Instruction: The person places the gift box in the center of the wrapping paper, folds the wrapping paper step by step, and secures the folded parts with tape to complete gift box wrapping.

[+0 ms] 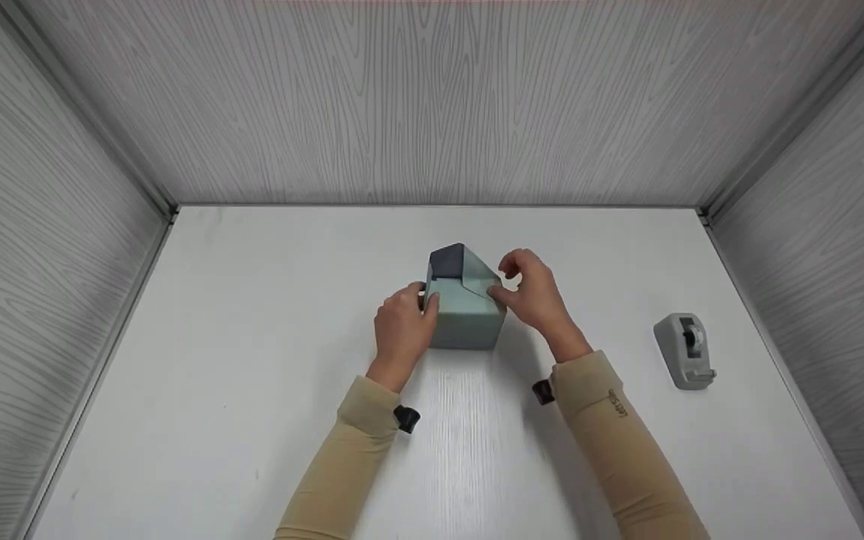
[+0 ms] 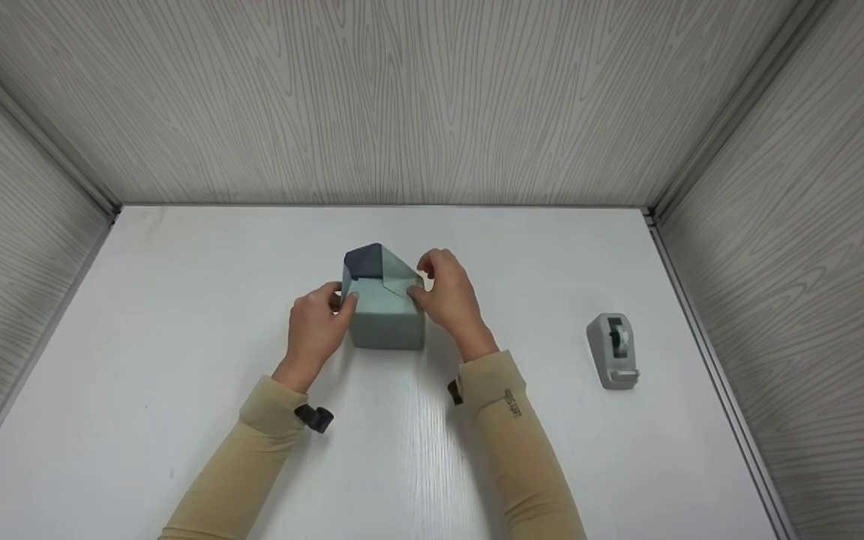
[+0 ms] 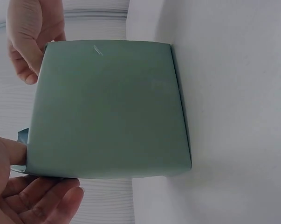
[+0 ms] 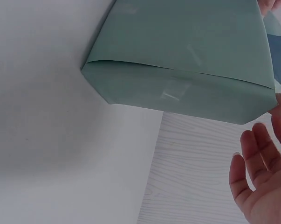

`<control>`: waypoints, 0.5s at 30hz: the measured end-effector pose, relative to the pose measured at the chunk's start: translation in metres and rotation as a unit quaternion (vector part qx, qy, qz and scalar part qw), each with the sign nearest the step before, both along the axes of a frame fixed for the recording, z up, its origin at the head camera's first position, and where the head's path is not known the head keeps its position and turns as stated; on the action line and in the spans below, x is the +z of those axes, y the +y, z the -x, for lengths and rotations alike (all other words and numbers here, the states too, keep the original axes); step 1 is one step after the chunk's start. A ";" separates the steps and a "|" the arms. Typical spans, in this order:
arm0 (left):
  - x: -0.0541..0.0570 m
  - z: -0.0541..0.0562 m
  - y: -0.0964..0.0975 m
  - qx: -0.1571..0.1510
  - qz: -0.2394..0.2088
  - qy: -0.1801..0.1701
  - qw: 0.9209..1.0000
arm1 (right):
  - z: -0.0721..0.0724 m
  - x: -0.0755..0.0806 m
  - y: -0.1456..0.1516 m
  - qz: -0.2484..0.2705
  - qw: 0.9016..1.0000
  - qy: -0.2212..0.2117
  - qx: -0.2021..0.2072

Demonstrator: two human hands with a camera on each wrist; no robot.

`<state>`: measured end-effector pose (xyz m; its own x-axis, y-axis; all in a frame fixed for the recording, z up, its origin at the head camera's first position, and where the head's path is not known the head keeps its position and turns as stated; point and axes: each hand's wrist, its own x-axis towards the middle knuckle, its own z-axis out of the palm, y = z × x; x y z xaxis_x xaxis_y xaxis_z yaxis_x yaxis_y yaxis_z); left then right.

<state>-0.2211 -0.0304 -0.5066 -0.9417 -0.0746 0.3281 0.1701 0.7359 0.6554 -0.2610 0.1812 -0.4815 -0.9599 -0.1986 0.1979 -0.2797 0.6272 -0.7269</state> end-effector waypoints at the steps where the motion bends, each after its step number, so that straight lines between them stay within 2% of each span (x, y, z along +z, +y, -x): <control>1: 0.000 0.000 0.000 0.000 0.001 0.000 1.000 | 0.003 0.001 0.000 0.004 1.000 -0.017 -0.004; 5: -0.001 0.001 -0.001 -0.001 0.001 0.000 1.000 | 0.012 0.005 0.000 0.006 0.997 -0.078 0.005; 8: -0.001 0.001 -0.001 -0.003 0.000 0.000 1.000 | 0.017 0.009 0.000 -0.004 0.994 -0.105 0.017; 11: -0.001 0.000 -0.001 -0.005 -0.005 -0.001 1.000 | 0.020 0.010 0.000 -0.014 0.993 -0.115 0.020; 15: -0.001 0.000 -0.001 -0.010 -0.012 0.001 1.000 | 0.022 0.011 0.000 -0.022 0.994 -0.105 0.021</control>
